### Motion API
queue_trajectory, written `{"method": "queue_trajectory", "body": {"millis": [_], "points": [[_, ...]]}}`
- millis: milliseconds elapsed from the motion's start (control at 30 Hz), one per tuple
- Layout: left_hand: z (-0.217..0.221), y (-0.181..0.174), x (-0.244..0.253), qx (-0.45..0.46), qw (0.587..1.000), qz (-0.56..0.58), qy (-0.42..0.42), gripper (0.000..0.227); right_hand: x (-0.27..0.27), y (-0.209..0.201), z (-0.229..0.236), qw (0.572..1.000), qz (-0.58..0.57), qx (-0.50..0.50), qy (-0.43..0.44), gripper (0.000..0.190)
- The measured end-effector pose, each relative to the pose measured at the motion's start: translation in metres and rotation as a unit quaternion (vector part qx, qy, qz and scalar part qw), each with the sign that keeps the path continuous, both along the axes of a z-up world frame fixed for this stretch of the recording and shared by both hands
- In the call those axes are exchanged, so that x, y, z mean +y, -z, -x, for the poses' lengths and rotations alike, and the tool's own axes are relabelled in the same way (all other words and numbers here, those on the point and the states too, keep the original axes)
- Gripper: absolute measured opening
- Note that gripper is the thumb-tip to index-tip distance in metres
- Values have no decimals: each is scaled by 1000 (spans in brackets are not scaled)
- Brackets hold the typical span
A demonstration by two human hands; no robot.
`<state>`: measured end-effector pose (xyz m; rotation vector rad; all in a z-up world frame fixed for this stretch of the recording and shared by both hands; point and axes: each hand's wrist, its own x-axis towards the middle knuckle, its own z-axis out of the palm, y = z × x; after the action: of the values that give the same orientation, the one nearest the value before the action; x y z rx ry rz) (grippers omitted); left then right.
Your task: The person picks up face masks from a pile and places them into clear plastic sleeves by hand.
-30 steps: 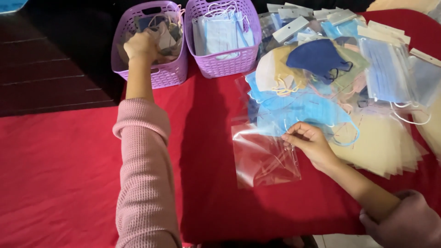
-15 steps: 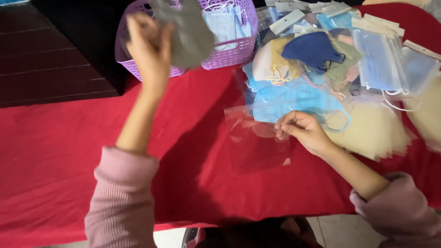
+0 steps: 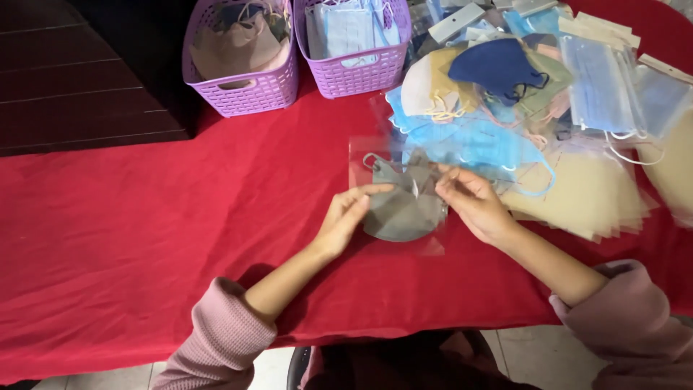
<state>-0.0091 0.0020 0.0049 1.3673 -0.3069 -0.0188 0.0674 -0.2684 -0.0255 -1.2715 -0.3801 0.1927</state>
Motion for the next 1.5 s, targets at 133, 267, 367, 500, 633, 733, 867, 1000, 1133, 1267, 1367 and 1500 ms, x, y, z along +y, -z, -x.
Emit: {"method": "queue_trajectory", "body": {"millis": [133,267,367,500,633,733,867,1000,1133,1267,1367,1500], "points": [[-2,-4,-12,24,994,-45,-95,17,0,2,2,999,46,3,-21,7],[-1,-2,-13,71,994,-8,-87,11,-13,22,-15,989,21,62,-130,66],[-3,1,-12,93,991,14,-97,10,-17,24,-20,993,25,67,-95,67],[-1,-1,-11,142,982,44,-117,14,-5,-13,-10,990,68,-19,121,23],[2,-11,-12,196,971,98,-97,19,-31,-24,-26,979,43,-60,187,58],[2,-3,-10,196,969,109,-101,23,-56,-20,-40,979,-58,-71,180,76],[4,-3,-6,60,996,51,-50,16,-50,-46,-25,973,-187,11,138,31],[8,-9,-10,-5,997,-32,-67,15,-55,-39,-23,973,-178,70,133,51],[11,-14,-13,-15,996,-60,-67,14,-50,-31,-20,971,-215,88,64,36],[14,-20,-15,-26,992,-99,-79,14,-56,-18,-19,972,-212,82,57,23],[15,-24,-16,-21,990,-110,-90,15,-52,-20,-12,973,-210,75,62,23],[18,-28,-18,-34,987,-120,-102,16,-51,-17,-7,973,-215,76,41,25]]}}
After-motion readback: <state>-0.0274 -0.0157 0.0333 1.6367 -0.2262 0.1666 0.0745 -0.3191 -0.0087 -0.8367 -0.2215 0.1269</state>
